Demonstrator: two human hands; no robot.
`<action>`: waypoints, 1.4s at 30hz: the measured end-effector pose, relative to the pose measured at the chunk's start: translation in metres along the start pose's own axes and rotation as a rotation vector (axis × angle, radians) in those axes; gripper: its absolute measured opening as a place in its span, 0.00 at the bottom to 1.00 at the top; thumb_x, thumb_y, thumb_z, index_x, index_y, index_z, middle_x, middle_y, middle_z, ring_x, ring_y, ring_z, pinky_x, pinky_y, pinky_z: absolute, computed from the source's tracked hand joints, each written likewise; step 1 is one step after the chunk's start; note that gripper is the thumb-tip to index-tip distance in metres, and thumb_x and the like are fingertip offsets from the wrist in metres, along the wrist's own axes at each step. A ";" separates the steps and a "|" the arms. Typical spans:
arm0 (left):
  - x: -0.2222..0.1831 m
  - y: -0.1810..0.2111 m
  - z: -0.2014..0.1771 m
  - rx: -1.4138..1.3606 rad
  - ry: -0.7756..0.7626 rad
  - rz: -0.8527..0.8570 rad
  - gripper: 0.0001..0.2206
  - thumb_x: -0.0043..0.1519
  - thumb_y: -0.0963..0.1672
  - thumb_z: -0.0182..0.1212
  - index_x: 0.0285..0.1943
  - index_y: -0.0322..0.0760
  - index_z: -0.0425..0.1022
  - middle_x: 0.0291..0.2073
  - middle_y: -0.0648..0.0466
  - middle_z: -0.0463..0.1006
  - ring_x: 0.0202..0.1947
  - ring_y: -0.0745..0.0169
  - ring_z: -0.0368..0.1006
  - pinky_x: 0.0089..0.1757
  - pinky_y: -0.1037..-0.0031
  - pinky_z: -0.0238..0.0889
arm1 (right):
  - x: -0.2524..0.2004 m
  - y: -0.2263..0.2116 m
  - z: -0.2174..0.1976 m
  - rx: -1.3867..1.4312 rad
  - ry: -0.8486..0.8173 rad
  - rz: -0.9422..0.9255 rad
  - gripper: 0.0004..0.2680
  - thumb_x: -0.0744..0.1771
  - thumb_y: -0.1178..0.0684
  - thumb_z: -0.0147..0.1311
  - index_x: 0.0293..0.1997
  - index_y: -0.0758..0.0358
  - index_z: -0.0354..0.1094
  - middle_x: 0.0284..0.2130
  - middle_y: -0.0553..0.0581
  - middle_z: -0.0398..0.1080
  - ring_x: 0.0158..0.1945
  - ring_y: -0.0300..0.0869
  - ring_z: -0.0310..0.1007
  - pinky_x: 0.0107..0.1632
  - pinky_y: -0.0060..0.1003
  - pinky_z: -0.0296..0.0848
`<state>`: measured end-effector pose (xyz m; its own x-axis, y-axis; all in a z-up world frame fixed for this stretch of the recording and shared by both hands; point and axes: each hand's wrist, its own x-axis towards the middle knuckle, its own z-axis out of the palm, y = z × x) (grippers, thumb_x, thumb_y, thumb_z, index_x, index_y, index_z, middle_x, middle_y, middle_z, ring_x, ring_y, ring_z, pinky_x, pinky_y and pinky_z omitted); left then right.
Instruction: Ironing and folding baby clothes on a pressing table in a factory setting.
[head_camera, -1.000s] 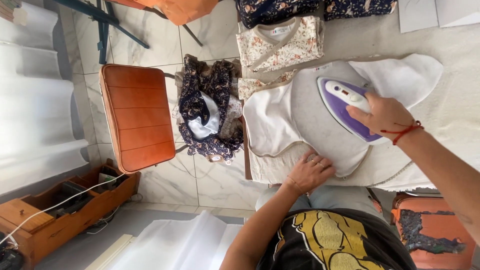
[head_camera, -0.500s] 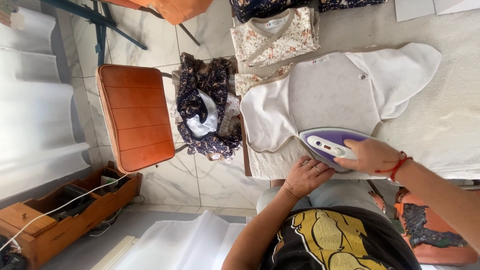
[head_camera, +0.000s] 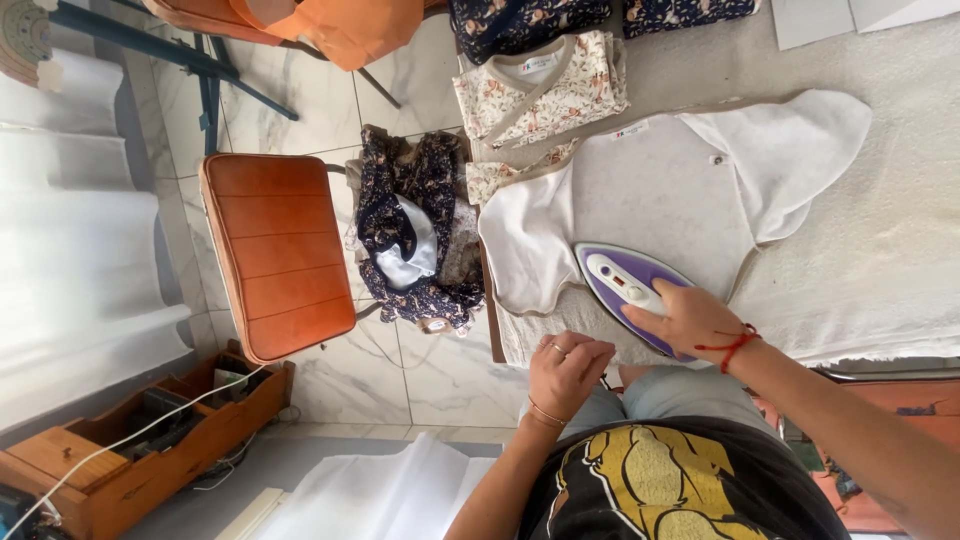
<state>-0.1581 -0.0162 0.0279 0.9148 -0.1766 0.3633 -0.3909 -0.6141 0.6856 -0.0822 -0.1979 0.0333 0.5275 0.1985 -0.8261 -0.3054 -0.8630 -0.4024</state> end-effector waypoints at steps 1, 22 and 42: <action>0.004 0.001 -0.002 0.000 -0.003 0.002 0.03 0.50 0.42 0.60 0.31 0.45 0.73 0.21 0.61 0.67 0.21 0.68 0.66 0.31 0.79 0.60 | 0.003 -0.005 0.001 0.004 0.001 0.000 0.20 0.58 0.30 0.42 0.24 0.61 0.56 0.02 0.57 0.61 0.22 0.49 0.74 0.35 0.38 0.72; -0.003 -0.051 0.017 0.582 -0.262 -0.535 0.29 0.51 0.49 0.55 0.62 0.49 0.51 0.63 0.51 0.43 0.63 0.59 0.37 0.54 0.50 0.25 | -0.039 -0.011 -0.035 0.412 0.369 0.305 0.20 0.61 0.31 0.40 0.37 0.62 0.60 0.08 0.55 0.68 0.31 0.49 0.73 0.41 0.44 0.66; -0.035 -0.103 0.016 0.431 0.143 -0.789 0.24 0.47 0.48 0.59 0.54 0.48 0.61 0.38 0.59 0.67 0.39 0.64 0.66 0.41 0.72 0.61 | 0.005 -0.052 -0.031 0.321 0.304 0.154 0.20 0.60 0.31 0.37 0.34 0.62 0.58 0.07 0.53 0.64 0.26 0.48 0.73 0.38 0.41 0.69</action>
<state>-0.1487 0.0411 -0.0653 0.8681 0.4961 -0.0169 0.4414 -0.7559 0.4835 -0.0392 -0.1660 0.0619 0.6505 -0.1068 -0.7520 -0.6026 -0.6752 -0.4253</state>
